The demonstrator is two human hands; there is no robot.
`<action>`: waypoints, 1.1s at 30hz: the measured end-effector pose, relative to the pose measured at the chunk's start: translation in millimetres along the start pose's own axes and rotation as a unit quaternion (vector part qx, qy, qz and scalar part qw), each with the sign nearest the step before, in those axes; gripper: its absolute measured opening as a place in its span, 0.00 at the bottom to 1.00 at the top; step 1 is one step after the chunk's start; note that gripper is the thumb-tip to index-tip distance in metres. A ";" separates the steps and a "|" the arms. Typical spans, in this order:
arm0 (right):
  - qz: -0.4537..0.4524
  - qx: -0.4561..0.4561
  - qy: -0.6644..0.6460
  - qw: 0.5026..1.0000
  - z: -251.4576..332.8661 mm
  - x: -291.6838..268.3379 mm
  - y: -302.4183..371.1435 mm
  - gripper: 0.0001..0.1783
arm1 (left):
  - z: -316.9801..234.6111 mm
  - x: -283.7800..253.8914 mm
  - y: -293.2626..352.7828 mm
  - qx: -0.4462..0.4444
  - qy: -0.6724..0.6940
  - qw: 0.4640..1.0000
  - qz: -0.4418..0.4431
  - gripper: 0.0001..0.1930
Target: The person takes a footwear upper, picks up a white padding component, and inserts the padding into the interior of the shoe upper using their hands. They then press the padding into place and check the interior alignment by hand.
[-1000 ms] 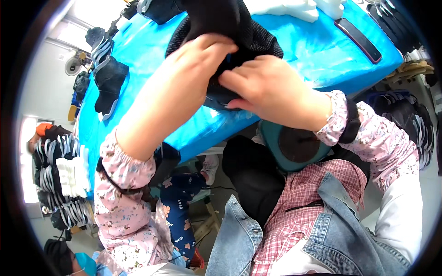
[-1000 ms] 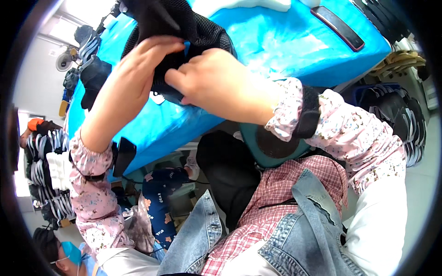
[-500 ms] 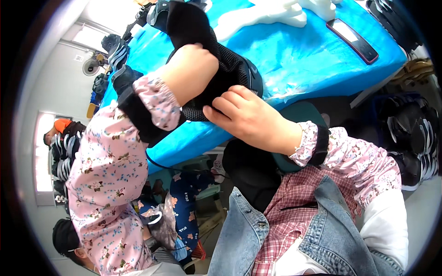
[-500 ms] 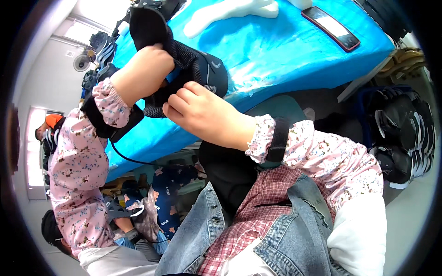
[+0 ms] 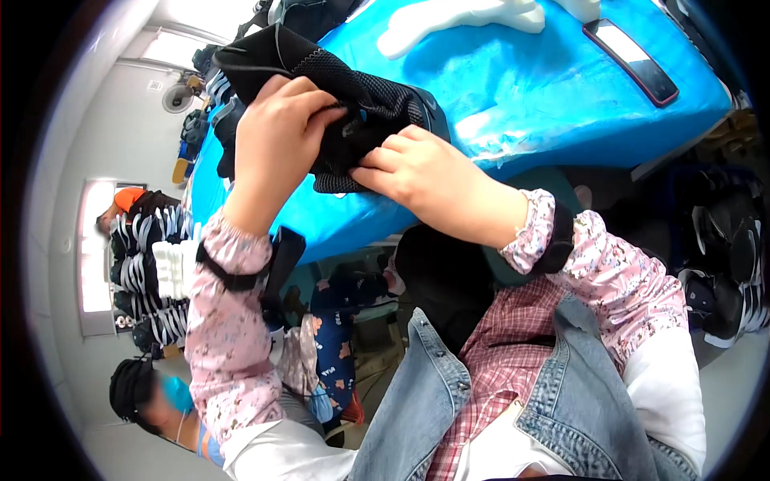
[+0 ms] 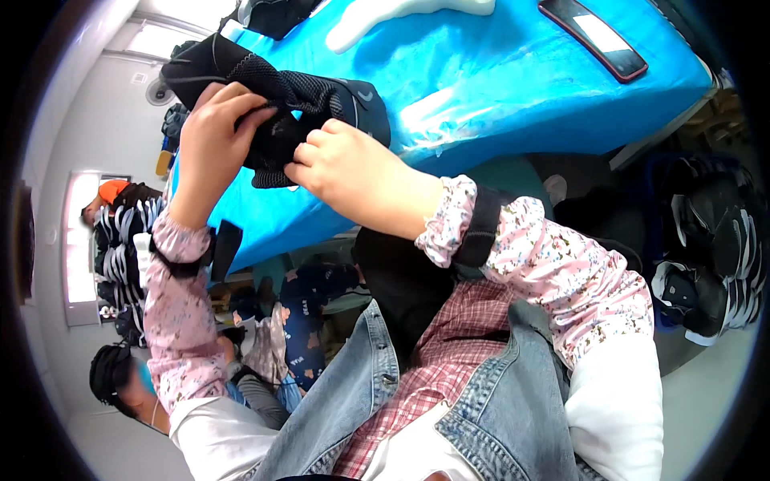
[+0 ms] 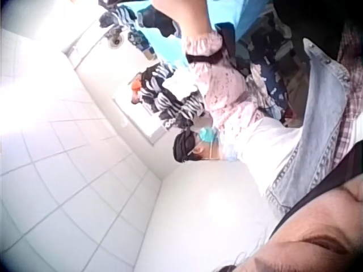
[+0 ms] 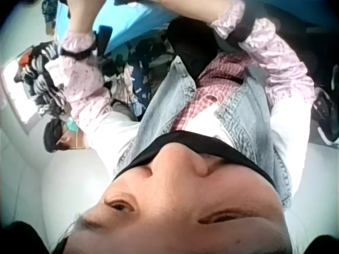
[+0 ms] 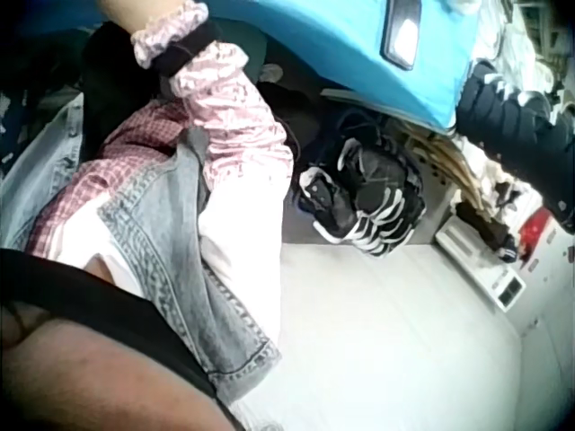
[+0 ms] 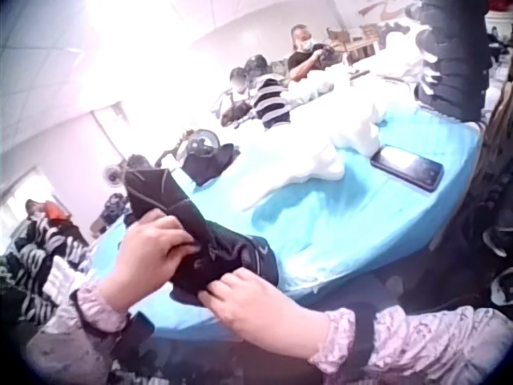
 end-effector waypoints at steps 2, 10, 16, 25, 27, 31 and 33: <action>0.004 0.001 -0.007 1.000 1.6 0.6 0.8 0.18 | 12.1 14.4 2.7 -0.003 -0.077 0.997 -0.001 0.05; -0.012 -0.030 0.027 0.999 -3.3 3.4 3.0 0.08 | 15.0 28.9 -26.2 0.060 -0.101 0.993 0.015 0.09; -0.015 -0.023 0.053 0.998 -3.8 -0.3 -4.6 0.11 | -15.1 13.8 -25.8 0.178 -0.148 0.969 -0.086 0.09; 0.100 0.042 -0.115 0.987 -25.4 -3.9 -24.1 0.16 | -13.8 15.3 83.5 -0.036 0.126 0.982 -0.133 0.19; 0.083 0.119 -0.122 0.982 -45.4 -10.9 -40.9 0.13 | -13.3 25.7 88.0 -0.054 0.100 0.985 -0.134 0.20; 0.191 0.101 0.056 0.975 -49.1 -11.3 -66.3 0.18 | -12.9 31.4 80.0 -0.043 0.113 0.980 -0.160 0.17; 0.270 0.098 0.155 0.945 -54.1 -11.7 -78.9 0.22 | -10.9 31.5 82.4 -0.049 0.128 0.976 -0.170 0.17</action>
Point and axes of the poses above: each hand's wrist, its own y-axis away from the middle knuckle, its own x-axis out of the palm, z = x × y, the point moved 6 cm from there along -y, towards the middle knuckle, and after that the axes turned 6 degrees about y, right-handed, at the moved point
